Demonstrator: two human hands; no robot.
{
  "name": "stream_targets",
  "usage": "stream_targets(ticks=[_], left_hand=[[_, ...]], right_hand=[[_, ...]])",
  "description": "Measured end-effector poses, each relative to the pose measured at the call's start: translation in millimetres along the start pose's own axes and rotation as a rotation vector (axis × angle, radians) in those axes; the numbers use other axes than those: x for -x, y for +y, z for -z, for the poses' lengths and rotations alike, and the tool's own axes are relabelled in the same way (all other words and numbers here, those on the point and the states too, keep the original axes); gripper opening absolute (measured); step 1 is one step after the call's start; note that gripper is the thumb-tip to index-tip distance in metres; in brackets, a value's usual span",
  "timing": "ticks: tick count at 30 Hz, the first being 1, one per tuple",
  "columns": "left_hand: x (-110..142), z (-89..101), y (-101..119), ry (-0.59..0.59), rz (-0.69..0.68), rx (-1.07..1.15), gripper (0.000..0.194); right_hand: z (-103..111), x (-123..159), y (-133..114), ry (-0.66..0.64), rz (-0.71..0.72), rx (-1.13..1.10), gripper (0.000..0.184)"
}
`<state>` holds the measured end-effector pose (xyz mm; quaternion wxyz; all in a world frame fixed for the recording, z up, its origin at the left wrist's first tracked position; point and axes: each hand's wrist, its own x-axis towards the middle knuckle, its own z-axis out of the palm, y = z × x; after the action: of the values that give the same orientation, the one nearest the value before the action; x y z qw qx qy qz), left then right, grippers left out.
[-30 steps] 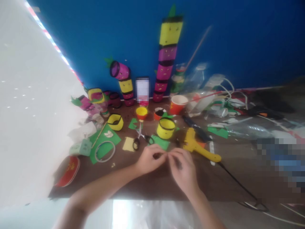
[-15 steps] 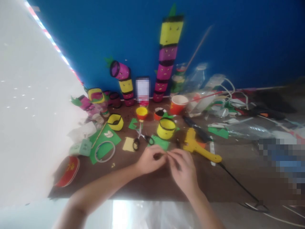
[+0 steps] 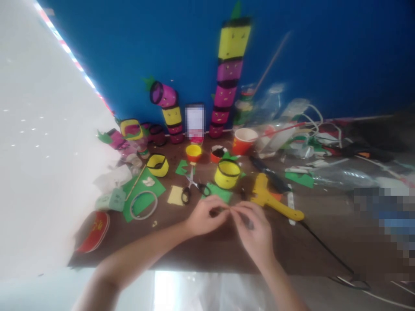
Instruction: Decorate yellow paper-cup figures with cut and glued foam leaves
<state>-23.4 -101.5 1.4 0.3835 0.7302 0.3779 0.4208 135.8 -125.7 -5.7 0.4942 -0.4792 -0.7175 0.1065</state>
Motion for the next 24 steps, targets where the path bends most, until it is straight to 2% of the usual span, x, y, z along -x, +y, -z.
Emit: stream_targets(ticks=[10,16,20,24], left_hand=[[-1,0.1,0,0.014,0.033,0.003,0.013],[-1,-0.8,1,0.026,0.052,-0.031,0.012],[-1,0.3,1,0.077,0.011,-0.072,0.012],[-2,3.8,-1,0.14,-0.051,-0.082,0.014]], right_hand=[[-1,-1,-2,-0.003,0.0,-0.007,0.01],[-2,1,2,-0.023,0.07,0.063,0.011],[0,-4,3,-0.099,0.141,0.178,0.013],[-1,-22,-3,-0.179,0.159,0.201,0.015]])
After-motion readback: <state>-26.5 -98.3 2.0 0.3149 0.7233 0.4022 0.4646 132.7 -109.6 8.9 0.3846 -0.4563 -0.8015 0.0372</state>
